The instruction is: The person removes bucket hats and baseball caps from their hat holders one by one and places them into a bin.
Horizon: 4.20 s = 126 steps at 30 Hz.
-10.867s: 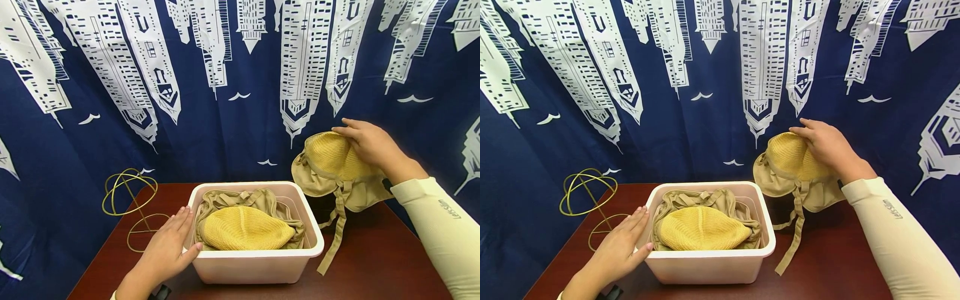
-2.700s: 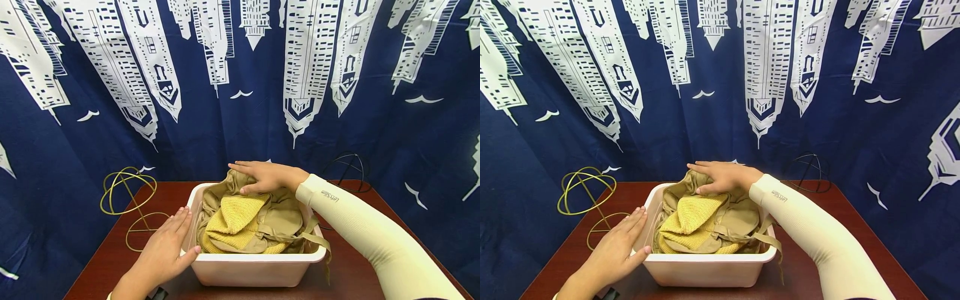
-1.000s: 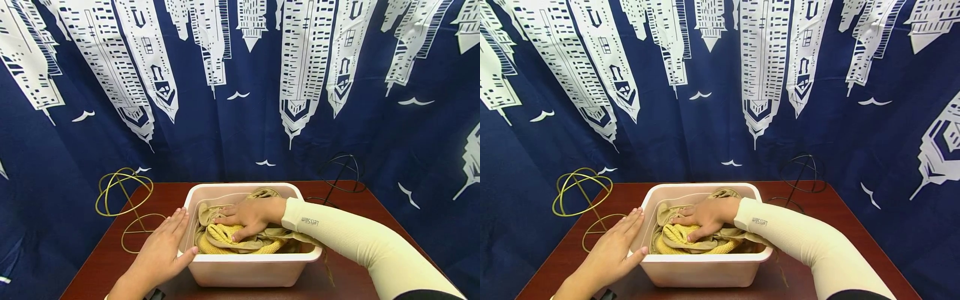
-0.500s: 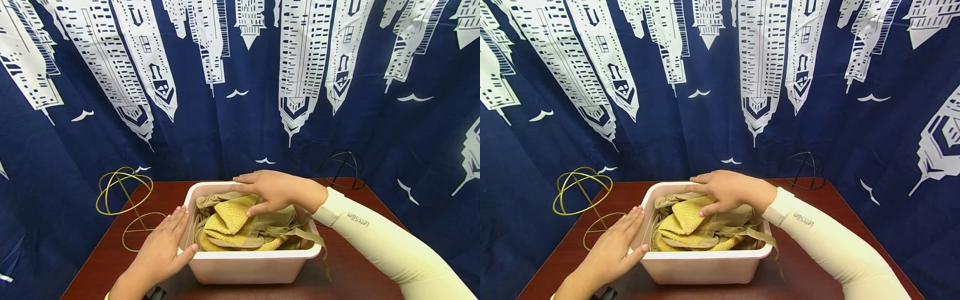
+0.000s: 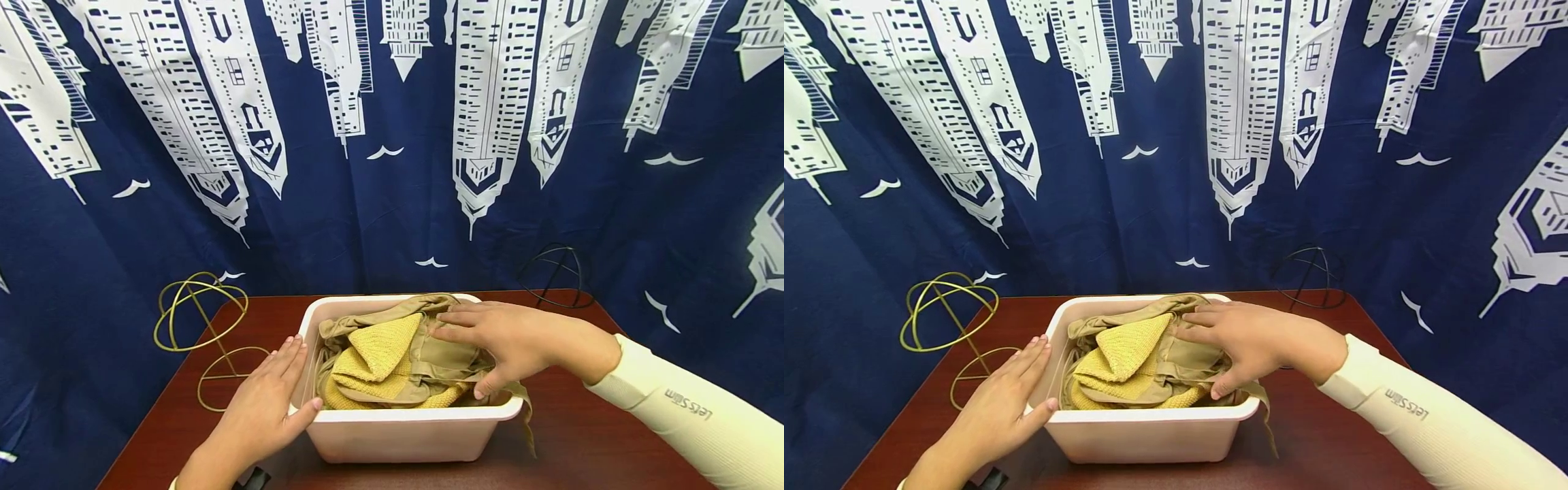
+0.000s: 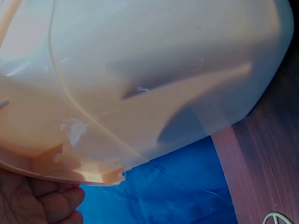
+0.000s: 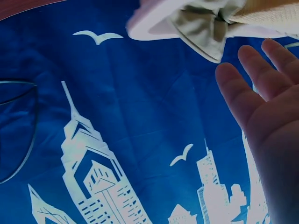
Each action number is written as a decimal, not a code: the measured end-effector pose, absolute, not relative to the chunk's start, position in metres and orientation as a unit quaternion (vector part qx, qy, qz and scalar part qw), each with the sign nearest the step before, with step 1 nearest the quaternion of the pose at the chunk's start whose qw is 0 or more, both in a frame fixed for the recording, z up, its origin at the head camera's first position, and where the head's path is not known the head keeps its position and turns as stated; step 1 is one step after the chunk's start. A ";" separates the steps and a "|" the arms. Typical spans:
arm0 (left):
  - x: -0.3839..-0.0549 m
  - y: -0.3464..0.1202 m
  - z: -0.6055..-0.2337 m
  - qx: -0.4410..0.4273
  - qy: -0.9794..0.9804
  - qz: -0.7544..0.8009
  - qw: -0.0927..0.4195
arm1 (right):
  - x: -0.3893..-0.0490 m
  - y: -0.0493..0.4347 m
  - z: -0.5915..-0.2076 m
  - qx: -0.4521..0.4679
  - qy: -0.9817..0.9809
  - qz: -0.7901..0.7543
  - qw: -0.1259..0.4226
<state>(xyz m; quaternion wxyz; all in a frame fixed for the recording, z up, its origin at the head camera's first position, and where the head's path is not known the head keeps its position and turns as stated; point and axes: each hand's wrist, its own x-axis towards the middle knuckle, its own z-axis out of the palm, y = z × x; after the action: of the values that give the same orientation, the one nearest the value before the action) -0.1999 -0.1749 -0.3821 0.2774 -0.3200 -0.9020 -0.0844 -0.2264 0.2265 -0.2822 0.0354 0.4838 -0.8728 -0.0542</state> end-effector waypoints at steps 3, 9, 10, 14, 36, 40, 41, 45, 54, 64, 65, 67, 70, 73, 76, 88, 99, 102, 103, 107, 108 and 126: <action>-0.200 -0.176 -0.382 -0.317 -0.903 -0.087 0.278 | -0.227 0.230 -0.285 0.464 -0.882 -0.076 0.026; -0.199 -0.175 -0.385 -0.316 -0.903 -0.092 0.276 | -0.238 0.233 -0.292 0.432 -0.891 -0.133 0.044; -0.198 -0.175 -0.386 -0.315 -0.903 -0.093 0.276 | -0.240 0.233 -0.292 0.431 -0.889 -0.143 0.051; -0.198 -0.175 -0.386 -0.313 -0.904 -0.091 0.277 | -0.246 0.233 -0.289 0.431 -0.881 -0.178 0.086; -0.200 -0.176 -0.384 -0.319 -0.897 -0.088 0.292 | -0.286 0.164 -0.262 0.461 -0.851 -0.174 0.180; -0.200 -0.175 -0.385 -0.322 -0.896 -0.090 0.292 | -0.288 0.150 -0.258 0.466 -0.856 -0.151 0.162; -0.200 -0.174 -0.385 -0.322 -0.897 -0.092 0.290 | -0.289 0.150 -0.257 0.464 -0.860 -0.141 0.157; -0.201 -0.173 -0.385 -0.322 -0.899 -0.097 0.282 | -0.298 0.167 -0.258 0.452 -0.881 -0.069 0.119; -0.200 -0.177 -0.385 -0.319 -0.901 -0.099 0.278 | -0.317 0.201 -0.285 0.415 -0.908 0.041 -0.033; -0.201 -0.176 -0.384 -0.321 -0.897 -0.094 0.288 | -0.295 0.176 -0.296 0.424 -0.899 0.042 -0.100; -0.200 -0.176 -0.384 -0.322 -0.897 -0.094 0.287 | -0.293 0.174 -0.298 0.433 -0.895 0.034 -0.100; -0.200 -0.176 -0.383 -0.322 -0.898 -0.092 0.285 | -0.288 0.167 -0.301 0.449 -0.888 0.011 -0.101; -0.200 -0.177 -0.384 -0.320 -0.900 -0.091 0.282 | -0.285 0.155 -0.308 0.478 -0.874 -0.034 -0.083; -0.199 -0.178 -0.384 -0.318 -0.902 -0.092 0.278 | -0.286 0.143 -0.312 0.503 -0.860 -0.070 -0.056; -0.199 -0.178 -0.386 -0.318 -0.902 -0.094 0.276 | -0.287 0.129 -0.316 0.536 -0.837 -0.108 -0.028; -0.199 -0.178 -0.384 -0.318 -0.901 -0.091 0.279 | -0.302 0.108 -0.347 0.551 -0.823 -0.103 -0.095; -0.198 -0.179 -0.382 -0.314 -0.905 -0.087 0.273 | -0.302 0.104 -0.358 0.523 -0.837 -0.107 -0.125; -0.197 -0.180 -0.383 -0.314 -0.905 -0.086 0.273 | -0.302 0.106 -0.352 0.539 -0.827 -0.145 -0.062; -0.197 -0.180 -0.383 -0.314 -0.905 -0.087 0.274 | -0.301 0.107 -0.349 0.544 -0.824 -0.155 -0.041; -0.197 -0.178 -0.384 -0.319 -0.902 -0.089 0.276 | -0.302 0.113 -0.332 0.566 -0.807 -0.166 0.022; -0.198 -0.178 -0.385 -0.319 -0.902 -0.089 0.276 | -0.302 0.113 -0.327 0.573 -0.803 -0.163 0.032; -0.196 -0.179 -0.382 -0.320 -0.904 -0.086 0.270 | -0.329 0.069 -0.367 0.666 -0.727 -0.152 0.077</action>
<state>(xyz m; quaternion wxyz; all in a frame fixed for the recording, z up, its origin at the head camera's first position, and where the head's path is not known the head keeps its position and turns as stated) -0.1965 -0.1790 -0.3822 0.2701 -0.3202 -0.9039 -0.0865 -0.3286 0.0690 -0.3674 0.0767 0.6656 -0.7266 -0.1521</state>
